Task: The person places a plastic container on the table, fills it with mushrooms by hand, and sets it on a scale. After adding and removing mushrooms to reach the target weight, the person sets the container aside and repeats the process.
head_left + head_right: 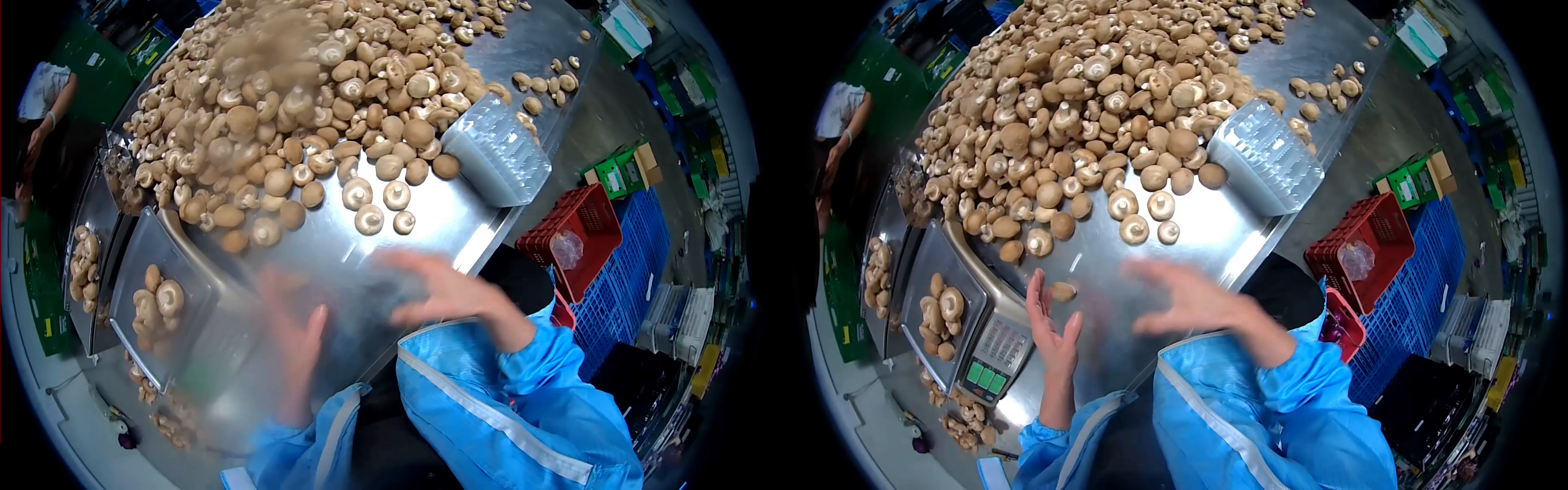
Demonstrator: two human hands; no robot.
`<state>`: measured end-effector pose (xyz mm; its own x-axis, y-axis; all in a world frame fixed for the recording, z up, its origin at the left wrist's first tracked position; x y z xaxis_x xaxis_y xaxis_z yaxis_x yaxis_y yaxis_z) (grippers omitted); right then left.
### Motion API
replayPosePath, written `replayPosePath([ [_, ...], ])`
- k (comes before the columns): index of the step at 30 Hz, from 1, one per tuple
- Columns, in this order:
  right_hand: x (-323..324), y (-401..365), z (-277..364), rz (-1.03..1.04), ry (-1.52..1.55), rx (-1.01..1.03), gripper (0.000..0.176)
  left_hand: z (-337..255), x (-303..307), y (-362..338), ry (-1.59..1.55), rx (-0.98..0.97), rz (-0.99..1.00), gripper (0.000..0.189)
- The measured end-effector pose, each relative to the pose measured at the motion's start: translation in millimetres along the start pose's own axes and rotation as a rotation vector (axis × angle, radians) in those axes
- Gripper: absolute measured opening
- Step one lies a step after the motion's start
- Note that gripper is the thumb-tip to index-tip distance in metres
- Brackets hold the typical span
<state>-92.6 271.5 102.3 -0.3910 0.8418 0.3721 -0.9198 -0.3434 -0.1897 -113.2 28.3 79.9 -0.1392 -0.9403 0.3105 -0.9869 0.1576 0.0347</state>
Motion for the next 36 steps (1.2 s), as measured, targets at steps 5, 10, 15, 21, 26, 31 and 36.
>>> replayPosePath([
  [5, -109, 9, -11, 0.644, 0.756, -0.138, 0.062, 46, 33, -37, -0.404, 0.556, 0.355, 0.034],
  [10, -130, 0, -36, 0.583, 0.861, -0.436, 0.061, 75, 50, -82, -0.644, 0.799, -0.121, 0.022],
  [15, -151, -13, -17, 0.622, 0.616, -0.499, 0.070, 75, 24, -84, -0.783, 0.761, -0.543, 0.024],
  [21, -143, -9, -30, 0.166, 0.804, -0.545, 0.028, 79, 36, -79, -0.888, 0.643, -0.489, 0.021],
  [26, -130, -2, -63, 0.274, 0.713, -0.636, 0.023, 86, 55, -106, -0.723, 0.904, -0.059, 0.026],
  [31, -132, 10, -73, 0.020, 0.544, -0.639, 0.037, 90, 39, -105, -0.809, 0.961, -0.140, 0.033],
  [36, -110, 42, -60, -0.174, 0.471, -0.538, 0.041, 104, 22, -60, -0.931, 0.919, -0.224, 0.039],
])
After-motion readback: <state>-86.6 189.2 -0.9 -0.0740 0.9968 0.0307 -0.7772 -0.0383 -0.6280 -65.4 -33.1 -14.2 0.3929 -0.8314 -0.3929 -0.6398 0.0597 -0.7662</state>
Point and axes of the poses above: each hand's wrist, its own y-axis towards the middle knuckle, its own x-axis out of the back of the hand, z = x × y, the point moved 5 cm from there along y, towards the middle knuckle, and after that the axes turned 6 degrees about -y, right-handed, at the moved point
